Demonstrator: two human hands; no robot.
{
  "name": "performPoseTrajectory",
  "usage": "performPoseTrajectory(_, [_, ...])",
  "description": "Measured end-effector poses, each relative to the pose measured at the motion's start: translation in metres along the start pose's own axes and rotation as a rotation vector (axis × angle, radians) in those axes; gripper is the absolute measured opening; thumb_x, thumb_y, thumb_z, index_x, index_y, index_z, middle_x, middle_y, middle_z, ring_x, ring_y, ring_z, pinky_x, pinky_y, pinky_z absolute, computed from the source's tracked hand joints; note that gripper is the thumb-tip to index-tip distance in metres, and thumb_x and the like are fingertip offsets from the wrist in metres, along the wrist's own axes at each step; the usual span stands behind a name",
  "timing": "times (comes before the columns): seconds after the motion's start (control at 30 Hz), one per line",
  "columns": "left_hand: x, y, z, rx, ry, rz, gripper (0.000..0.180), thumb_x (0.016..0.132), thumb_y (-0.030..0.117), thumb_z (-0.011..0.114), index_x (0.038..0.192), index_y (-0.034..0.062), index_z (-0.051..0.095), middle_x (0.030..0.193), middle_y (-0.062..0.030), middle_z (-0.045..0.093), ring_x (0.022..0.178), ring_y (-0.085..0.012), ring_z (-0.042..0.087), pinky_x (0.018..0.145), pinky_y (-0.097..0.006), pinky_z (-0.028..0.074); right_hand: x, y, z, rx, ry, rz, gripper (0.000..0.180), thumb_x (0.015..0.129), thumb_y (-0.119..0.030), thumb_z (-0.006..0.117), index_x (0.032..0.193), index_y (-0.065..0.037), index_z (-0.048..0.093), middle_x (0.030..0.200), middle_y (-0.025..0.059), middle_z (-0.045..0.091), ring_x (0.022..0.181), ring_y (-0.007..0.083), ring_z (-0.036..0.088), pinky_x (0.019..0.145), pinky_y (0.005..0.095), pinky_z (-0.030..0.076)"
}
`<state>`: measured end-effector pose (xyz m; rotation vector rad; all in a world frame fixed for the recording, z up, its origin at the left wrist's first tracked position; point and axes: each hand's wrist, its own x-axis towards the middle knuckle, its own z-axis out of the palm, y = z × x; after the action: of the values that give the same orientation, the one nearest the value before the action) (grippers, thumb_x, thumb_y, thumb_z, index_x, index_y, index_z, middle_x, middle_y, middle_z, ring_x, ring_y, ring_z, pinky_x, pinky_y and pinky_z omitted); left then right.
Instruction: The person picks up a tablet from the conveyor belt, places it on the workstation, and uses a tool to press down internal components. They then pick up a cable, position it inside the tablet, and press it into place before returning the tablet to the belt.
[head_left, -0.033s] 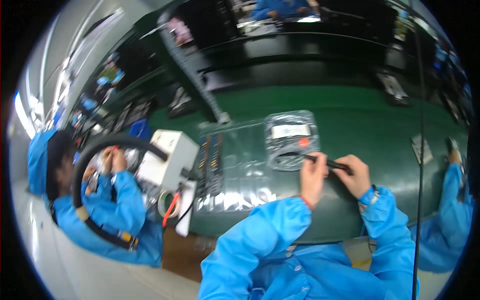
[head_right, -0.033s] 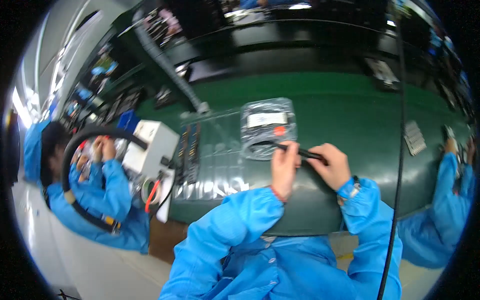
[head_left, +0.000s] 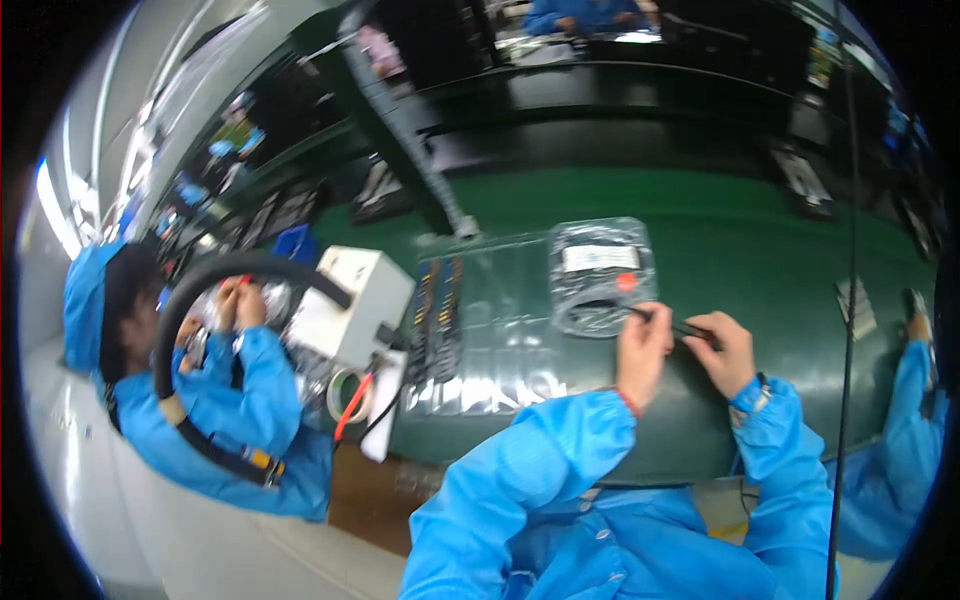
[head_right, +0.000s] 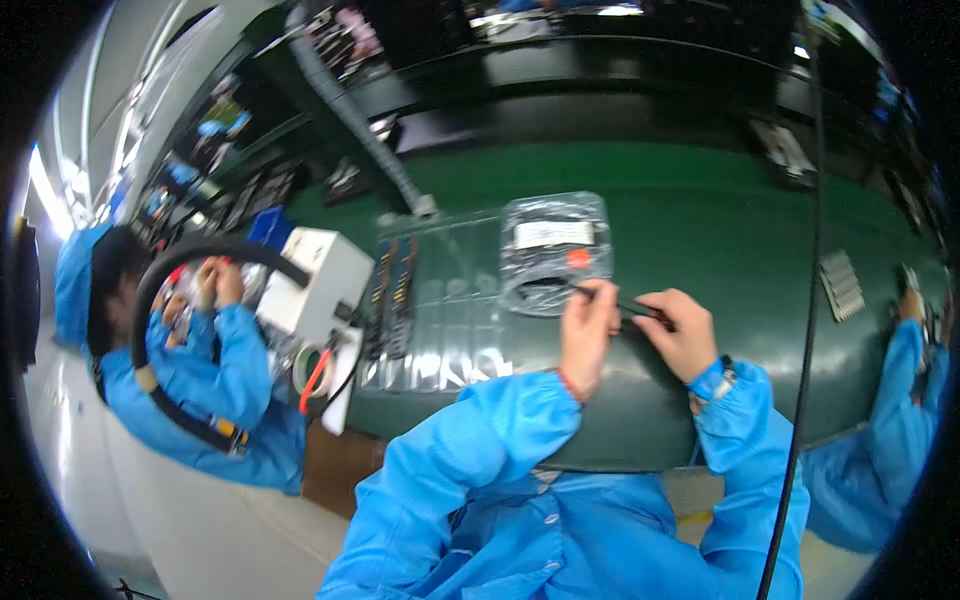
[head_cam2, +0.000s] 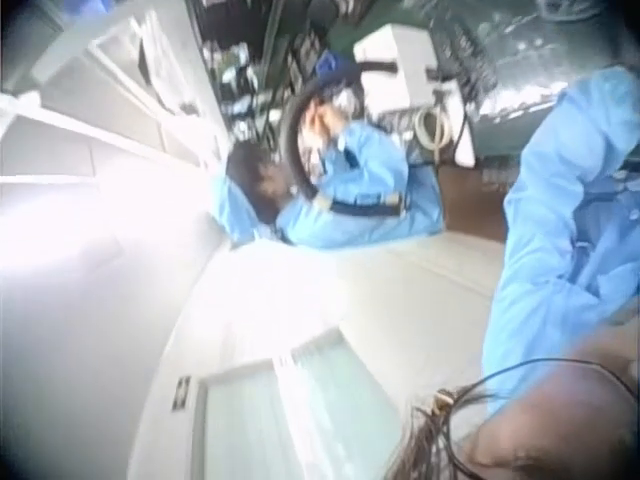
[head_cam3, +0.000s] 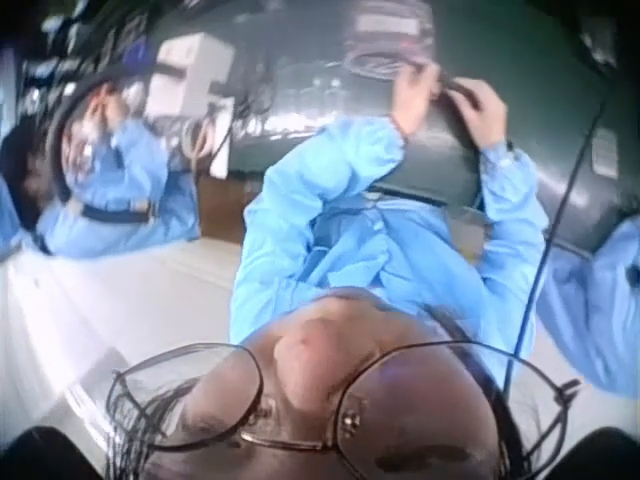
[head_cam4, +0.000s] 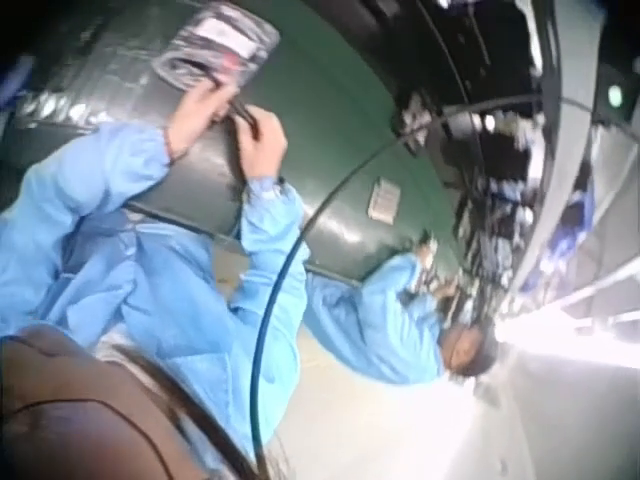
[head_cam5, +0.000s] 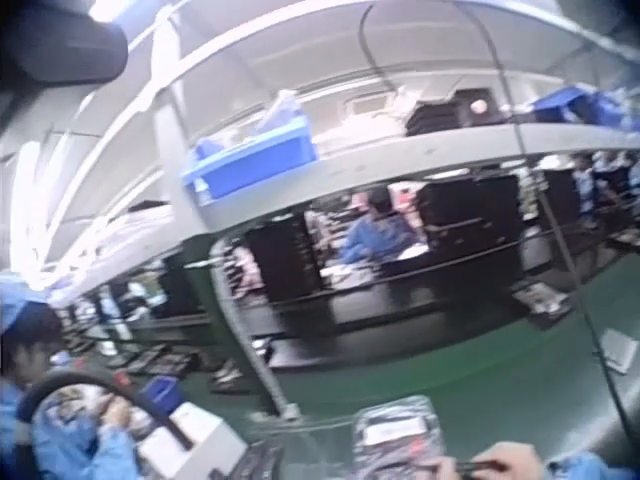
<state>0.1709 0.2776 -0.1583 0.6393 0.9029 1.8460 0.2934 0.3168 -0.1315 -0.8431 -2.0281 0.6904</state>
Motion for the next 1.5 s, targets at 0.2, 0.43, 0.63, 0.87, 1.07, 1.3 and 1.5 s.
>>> performPoseTrajectory(0.2, [0.003,-0.005,-0.011,-0.041,-0.022,-0.035,0.013,0.089,0.018,0.051,0.095,0.0074,0.047,0.067,0.0045,0.044,0.056,-0.0021,0.040,0.049,-0.017,0.031,0.003,0.002,0.011,0.037,-0.027,-0.063,0.013,0.073,0.002,0.058,0.086,0.001,0.056,0.071,0.0088,0.052,0.062,0.0169,0.052,0.056,0.0255,0.041])
performPoseTrajectory(0.43, [0.006,-0.008,-0.006,-0.102,-0.040,-0.027,0.012,0.089,0.017,0.050,0.097,0.0080,0.047,0.065,0.0042,0.044,0.055,-0.0026,0.040,0.049,-0.018,0.031,0.002,0.013,0.003,-0.022,-0.033,-0.063,0.022,0.070,0.005,0.061,0.091,0.001,0.054,0.073,0.0067,0.052,0.065,0.0134,0.051,0.059,0.0234,0.041])
performPoseTrajectory(0.63, [0.004,-0.006,-0.013,-0.091,-0.043,-0.028,0.013,0.089,0.018,0.049,0.097,0.0084,0.047,0.064,0.0040,0.043,0.055,-0.0024,0.039,0.049,-0.018,0.031,0.002,0.007,0.013,-0.002,-0.070,-0.077,0.012,0.076,0.000,0.056,0.088,0.002,0.055,0.073,0.0082,0.053,0.066,0.0149,0.052,0.060,0.0242,0.041])
performPoseTrajectory(0.87, [0.000,-0.008,0.001,-0.084,-0.101,-0.028,0.014,0.089,0.017,0.050,0.098,0.0073,0.046,0.068,0.0039,0.044,0.057,-0.0017,0.040,0.050,-0.017,0.032,-0.003,0.020,-0.007,-0.188,-0.141,-0.118,0.021,0.074,-0.003,0.057,0.095,0.001,0.055,0.083,0.0129,0.057,0.076,0.0272,0.056,0.069,0.0325,0.043])
performPoseTrajectory(1.07, [-0.001,-0.003,-0.020,0.303,-0.161,0.136,0.017,0.084,0.012,0.055,0.099,0.0045,0.053,0.083,-0.0025,0.056,0.072,-0.0081,0.051,0.063,-0.022,0.043,0.031,-0.027,0.019,-0.253,-0.217,-0.312,0.026,0.069,-0.001,0.052,0.093,-0.006,0.060,0.085,0.0135,0.061,0.077,0.0317,0.058,0.068,0.0376,0.046])
performPoseTrajectory(1.3, [-0.007,0.013,0.001,0.275,-0.245,0.011,0.032,0.084,0.003,0.053,0.114,0.0040,0.042,0.073,0.0032,0.043,0.065,-0.0031,0.040,0.058,-0.017,0.033,0.121,0.118,-0.083,0.472,0.416,0.458,0.011,0.076,-0.007,0.055,0.085,-0.002,0.054,0.066,0.0050,0.051,0.054,0.0162,0.046,0.049,0.0294,0.037])
performPoseTrajectory(1.5, [-0.009,0.012,-0.007,0.279,-0.233,-0.104,0.017,0.085,0.002,0.047,0.102,0.0037,0.049,0.074,0.0047,0.044,0.065,-0.0017,0.039,0.057,-0.016,0.032,0.184,0.220,-0.108,0.702,0.948,0.876,0.020,0.073,-0.008,0.058,0.061,-0.007,0.042,0.047,0.0001,0.029,0.036,0.0106,0.027,0.034,0.0271,0.022])
